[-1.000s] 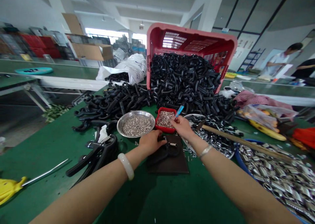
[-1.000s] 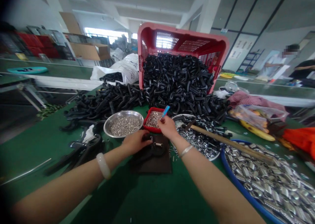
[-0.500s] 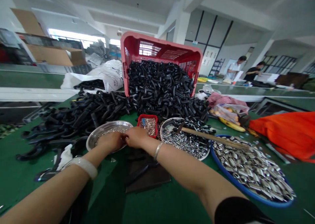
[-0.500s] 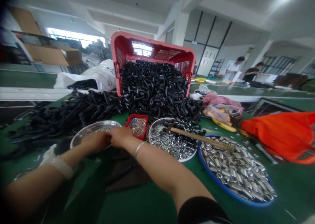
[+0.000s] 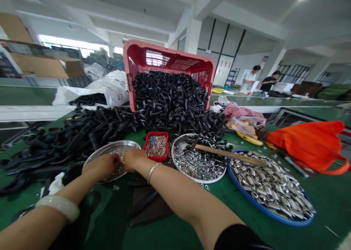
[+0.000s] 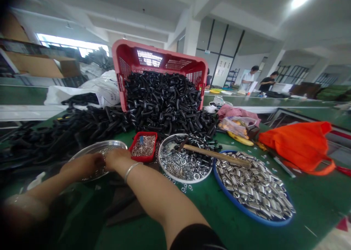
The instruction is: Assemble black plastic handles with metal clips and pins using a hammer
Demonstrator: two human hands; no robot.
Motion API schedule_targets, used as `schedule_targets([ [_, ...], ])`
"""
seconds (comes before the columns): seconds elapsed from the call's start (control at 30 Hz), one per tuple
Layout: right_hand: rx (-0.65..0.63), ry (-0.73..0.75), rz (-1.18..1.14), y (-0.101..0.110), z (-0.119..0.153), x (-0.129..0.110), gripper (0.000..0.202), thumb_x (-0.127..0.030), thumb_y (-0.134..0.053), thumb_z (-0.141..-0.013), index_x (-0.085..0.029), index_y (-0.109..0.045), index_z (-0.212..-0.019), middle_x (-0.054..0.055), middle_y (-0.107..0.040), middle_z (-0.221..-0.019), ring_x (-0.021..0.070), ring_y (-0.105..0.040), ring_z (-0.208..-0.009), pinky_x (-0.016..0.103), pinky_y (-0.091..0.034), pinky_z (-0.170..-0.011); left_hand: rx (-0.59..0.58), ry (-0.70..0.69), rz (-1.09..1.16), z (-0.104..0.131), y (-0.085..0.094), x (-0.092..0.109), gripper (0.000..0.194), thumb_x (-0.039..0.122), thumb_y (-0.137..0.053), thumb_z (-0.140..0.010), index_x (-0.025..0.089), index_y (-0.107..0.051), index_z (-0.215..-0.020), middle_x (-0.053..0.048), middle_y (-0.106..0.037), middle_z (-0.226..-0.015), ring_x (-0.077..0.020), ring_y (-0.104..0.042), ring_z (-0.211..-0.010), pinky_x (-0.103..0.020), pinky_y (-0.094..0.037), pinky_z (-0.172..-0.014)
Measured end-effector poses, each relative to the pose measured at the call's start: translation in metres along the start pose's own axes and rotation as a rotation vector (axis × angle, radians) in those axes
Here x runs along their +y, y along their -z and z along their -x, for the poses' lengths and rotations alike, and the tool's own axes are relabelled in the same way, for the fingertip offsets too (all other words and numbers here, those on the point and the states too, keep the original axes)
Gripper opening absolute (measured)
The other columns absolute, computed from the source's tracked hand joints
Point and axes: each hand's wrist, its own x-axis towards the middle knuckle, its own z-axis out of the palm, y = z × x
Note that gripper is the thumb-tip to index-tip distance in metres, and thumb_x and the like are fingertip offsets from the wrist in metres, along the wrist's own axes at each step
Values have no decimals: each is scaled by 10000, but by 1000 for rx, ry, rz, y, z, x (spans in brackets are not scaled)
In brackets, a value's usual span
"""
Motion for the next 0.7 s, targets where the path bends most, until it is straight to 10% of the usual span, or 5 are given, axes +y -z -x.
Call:
schedule_targets([
  [0.2, 292, -11, -69, 14, 36, 19, 195, -304, -470, -762, -245, -626, -864, 5, -650, -958, 178, -592, -861, 273, -467, -702, 23, -24, -27, 6, 5, -2, 269, 335, -431, -770, 235, -636, -913, -74, -646, -985, -247, -581, -874, -331, -411, -731],
  [0.43, 689, -408, -168, 68, 141, 144, 425, -201, -159, -861, -87, -527, -1039, 144, -591, -946, 202, -522, -845, 330, -405, -735, 103, -251, 174, 32, 3, 37, 211, 361, -467, -766, 277, -630, -872, 19, -658, -898, -162, -592, -781, -251, -427, -699],
  [0.7, 323, -88, 44, -2, 200, 117, 206, -256, -397, -846, -189, -589, -880, 67, -602, -867, 173, -548, -820, 263, -397, -729, 100, -393, 249, 60, -29, 92, 157, 287, -519, -763, 268, -641, -859, 16, -642, -925, -156, -575, -817, -255, -420, -702],
])
